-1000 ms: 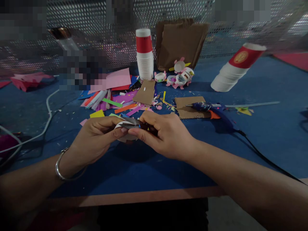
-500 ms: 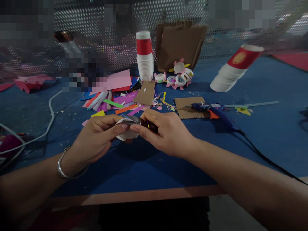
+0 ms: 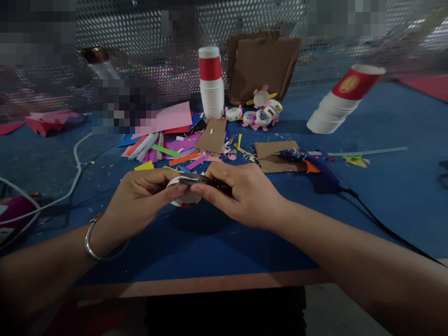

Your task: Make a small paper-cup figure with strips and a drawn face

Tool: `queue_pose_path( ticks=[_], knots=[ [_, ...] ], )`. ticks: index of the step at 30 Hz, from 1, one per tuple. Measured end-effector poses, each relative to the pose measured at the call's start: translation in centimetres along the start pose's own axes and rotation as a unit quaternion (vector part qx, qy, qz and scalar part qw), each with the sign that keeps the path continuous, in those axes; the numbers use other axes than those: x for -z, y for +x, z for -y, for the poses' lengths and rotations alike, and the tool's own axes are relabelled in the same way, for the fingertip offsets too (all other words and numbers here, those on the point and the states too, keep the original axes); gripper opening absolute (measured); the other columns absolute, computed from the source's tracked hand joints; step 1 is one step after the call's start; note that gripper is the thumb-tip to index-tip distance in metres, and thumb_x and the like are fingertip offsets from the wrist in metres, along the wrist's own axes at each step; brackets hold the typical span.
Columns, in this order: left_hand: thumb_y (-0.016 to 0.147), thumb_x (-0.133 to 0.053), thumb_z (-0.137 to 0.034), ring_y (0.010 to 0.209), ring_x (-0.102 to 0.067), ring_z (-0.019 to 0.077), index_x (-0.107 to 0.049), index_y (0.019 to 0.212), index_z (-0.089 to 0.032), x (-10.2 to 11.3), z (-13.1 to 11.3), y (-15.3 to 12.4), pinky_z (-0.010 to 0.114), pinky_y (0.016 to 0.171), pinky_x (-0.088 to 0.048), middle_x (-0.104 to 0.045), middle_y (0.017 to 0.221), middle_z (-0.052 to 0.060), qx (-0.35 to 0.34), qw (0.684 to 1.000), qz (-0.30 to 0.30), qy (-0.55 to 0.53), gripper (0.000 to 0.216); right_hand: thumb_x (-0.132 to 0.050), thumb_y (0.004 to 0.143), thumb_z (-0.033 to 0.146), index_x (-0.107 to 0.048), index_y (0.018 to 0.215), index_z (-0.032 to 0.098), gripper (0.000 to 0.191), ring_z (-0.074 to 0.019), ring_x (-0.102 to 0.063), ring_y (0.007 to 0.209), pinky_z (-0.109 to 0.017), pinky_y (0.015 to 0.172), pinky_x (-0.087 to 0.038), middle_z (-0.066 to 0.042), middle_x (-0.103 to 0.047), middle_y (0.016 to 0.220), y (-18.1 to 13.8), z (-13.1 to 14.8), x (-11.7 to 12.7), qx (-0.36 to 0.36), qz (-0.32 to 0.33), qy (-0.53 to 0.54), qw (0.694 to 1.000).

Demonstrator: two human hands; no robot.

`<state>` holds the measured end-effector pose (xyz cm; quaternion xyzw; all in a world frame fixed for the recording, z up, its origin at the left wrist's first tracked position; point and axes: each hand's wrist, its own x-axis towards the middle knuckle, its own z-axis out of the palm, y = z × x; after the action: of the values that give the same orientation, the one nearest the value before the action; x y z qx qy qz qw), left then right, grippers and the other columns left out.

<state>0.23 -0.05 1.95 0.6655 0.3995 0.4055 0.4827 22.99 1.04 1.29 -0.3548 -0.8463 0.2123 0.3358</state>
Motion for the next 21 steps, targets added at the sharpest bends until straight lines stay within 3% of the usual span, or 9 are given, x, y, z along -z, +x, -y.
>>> queue_pose_path(
  ticks=[9,21],
  knots=[
    [0.091,-0.085,-0.037,0.069,-0.070,0.0127,-0.084,0.086,-0.018,0.4,1.1,0.2,0.022,0.062,-0.066,-0.076,0.079,0.003,0.055,0.995,0.038,-0.073,0.019,-0.060,0.108,0.055,-0.057,0.074,0.020,0.049,-0.0075,-0.045,0.051,-0.025,0.053,-0.032,0.005,-0.051,0.059,0.1,-0.1,-0.2,0.000,0.007,0.009,1.000],
    [0.092,-0.084,-0.038,0.070,-0.069,0.0124,-0.084,0.088,-0.017,1.0,1.2,0.3,0.021,0.062,-0.065,-0.075,0.078,0.003,0.074,0.995,0.052,-0.046,0.021,-0.056,0.108,0.059,-0.061,0.075,0.018,0.052,-0.0082,-0.047,0.053,-0.026,0.056,-0.032,0.004,-0.052,0.059,0.0,-0.4,-0.4,-0.034,0.015,0.010,0.999]
  ],
)
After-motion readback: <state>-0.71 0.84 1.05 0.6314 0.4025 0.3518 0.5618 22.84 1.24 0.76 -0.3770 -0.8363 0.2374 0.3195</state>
